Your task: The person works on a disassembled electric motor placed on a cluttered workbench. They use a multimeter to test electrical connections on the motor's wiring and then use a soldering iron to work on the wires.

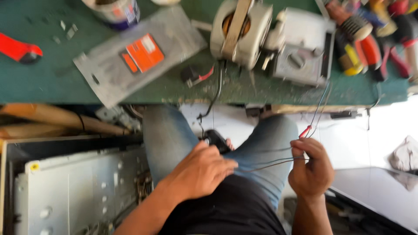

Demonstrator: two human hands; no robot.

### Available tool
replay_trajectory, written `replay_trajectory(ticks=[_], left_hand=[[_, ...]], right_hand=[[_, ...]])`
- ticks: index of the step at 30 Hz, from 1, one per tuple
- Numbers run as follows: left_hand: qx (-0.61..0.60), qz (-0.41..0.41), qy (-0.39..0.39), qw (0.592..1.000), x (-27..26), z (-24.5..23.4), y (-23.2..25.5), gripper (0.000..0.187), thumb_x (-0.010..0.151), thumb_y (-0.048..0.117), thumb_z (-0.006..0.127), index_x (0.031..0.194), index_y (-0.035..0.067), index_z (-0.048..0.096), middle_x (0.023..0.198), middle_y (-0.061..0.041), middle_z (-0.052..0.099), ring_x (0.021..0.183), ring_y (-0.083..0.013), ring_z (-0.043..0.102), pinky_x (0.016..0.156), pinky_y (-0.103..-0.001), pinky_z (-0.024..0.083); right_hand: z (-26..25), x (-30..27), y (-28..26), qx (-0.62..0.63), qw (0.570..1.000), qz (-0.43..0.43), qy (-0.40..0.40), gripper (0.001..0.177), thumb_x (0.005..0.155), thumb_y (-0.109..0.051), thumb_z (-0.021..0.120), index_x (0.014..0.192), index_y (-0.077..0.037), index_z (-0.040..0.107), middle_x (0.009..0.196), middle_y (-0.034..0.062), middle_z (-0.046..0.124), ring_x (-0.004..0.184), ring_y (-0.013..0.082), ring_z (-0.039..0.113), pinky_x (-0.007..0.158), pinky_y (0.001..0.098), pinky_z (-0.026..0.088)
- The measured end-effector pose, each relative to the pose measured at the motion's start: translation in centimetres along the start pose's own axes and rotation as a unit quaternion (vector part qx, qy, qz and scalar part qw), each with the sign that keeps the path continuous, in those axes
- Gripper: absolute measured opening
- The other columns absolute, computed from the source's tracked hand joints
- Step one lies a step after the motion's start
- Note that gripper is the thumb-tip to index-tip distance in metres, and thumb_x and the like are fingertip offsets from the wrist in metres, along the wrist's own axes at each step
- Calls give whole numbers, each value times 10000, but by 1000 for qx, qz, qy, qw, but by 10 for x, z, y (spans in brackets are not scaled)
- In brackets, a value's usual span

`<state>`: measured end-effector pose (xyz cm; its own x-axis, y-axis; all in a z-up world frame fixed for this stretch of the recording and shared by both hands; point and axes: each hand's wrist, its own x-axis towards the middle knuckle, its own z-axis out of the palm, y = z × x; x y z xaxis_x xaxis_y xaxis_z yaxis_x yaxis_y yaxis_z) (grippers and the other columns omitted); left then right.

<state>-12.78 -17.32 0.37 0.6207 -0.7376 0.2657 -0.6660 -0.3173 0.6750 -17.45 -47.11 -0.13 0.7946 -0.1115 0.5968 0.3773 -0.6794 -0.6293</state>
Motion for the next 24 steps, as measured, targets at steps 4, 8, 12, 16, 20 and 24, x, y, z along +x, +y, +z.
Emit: replay_trajectory(ticks=[4, 8, 12, 16, 20, 24], left_hand=[[84, -10, 26, 996, 7, 20, -13, 201, 1022, 150, 664, 1207, 162, 742, 776, -28, 587, 823, -286, 521, 836, -453, 370], [114, -7, 75, 991, 5, 25, -25, 176, 1051, 98, 676, 1218, 143, 709, 1025, -4, 684, 962, -274, 539, 923, -441, 410], [58, -21, 64, 996, -2, 22, -25, 222, 1100, 130, 605, 1301, 143, 698, 949, 44, 697, 961, -259, 558, 865, -400, 426], [80, -29, 67, 994, -2, 21, -20, 251, 1105, 143, 612, 1340, 166, 694, 903, 64, 700, 936, -246, 517, 873, -404, 424], [7, -8, 30, 999, 5, 37, -17, 375, 1034, 348, 639, 1350, 172, 741, 1024, 13, 783, 1029, -277, 575, 846, -439, 408], [-256, -20, 65, 964, 15, 20, 2, 743, 975, 707, 543, 1420, 126, 669, 1312, -57, 778, 1063, -227, 714, 1078, -434, 457]], right_hand=[[-22, -2, -13, 186, 981, 6, -58, 43, 1025, -26, 627, 1054, -28, 595, 826, 146, 679, 789, 276, 726, 1086, 524, 561], [-45, 11, -32, 242, 960, -3, -143, 339, 1055, -338, 559, 925, -35, 642, 649, 32, 628, 621, 170, 738, 1016, 509, 593], [-61, 24, -29, -4, 998, -35, -43, 398, 1095, -163, 510, 864, 149, 597, 730, 225, 643, 718, 342, 692, 1022, 624, 612], [-93, 7, 32, -208, 976, -49, -39, 377, 1141, -230, 825, 1085, 141, 790, 973, 168, 751, 932, 369, 709, 1198, 639, 629], [-66, 12, 41, -96, 991, -18, 96, 502, 1299, -220, 590, 1044, 193, 718, 804, 237, 589, 718, 333, 545, 706, 457, 403], [-11, 48, -64, 81, 987, -106, 93, 629, 1098, -350, 379, 572, -5, 372, 577, 178, 457, 531, 295, 299, 696, 518, 309]])
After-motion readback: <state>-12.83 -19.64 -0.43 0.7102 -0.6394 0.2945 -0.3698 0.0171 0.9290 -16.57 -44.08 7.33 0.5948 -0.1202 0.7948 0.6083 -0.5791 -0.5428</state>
